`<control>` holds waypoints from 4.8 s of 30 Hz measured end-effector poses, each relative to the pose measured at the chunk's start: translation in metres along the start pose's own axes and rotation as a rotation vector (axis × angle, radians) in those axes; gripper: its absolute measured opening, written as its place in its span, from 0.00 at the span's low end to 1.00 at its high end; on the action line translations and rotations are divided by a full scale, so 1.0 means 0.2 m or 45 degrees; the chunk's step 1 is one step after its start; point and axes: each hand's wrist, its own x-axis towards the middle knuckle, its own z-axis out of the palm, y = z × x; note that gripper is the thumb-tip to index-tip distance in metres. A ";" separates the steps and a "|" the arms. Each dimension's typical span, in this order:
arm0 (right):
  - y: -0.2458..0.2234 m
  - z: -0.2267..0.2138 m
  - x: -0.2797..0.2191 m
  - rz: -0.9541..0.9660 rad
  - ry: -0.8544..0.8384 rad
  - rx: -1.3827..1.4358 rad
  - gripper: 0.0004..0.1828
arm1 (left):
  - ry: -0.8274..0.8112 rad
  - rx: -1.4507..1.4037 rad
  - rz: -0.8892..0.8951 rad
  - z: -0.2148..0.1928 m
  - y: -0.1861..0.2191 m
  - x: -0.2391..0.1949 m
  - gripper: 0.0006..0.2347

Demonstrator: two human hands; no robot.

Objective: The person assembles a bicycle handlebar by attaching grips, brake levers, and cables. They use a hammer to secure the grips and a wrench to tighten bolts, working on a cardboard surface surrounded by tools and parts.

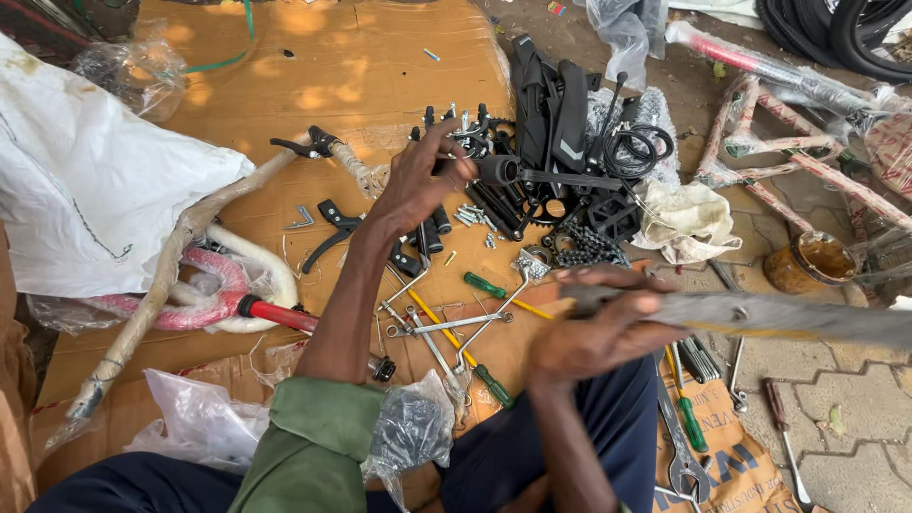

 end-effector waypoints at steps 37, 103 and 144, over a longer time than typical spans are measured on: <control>0.12 -0.55 -0.49 0.970 -1.954 -1.110 0.18 | 0.492 0.107 -0.151 0.10 -0.26 0.15 0.42; -0.20 0.52 0.71 0.442 -1.887 -1.714 0.20 | 0.874 0.963 0.566 0.18 -0.47 0.11 0.04; -0.13 0.40 0.78 -2.184 -2.527 -1.373 0.26 | 1.144 1.021 0.754 0.16 -0.46 0.08 0.08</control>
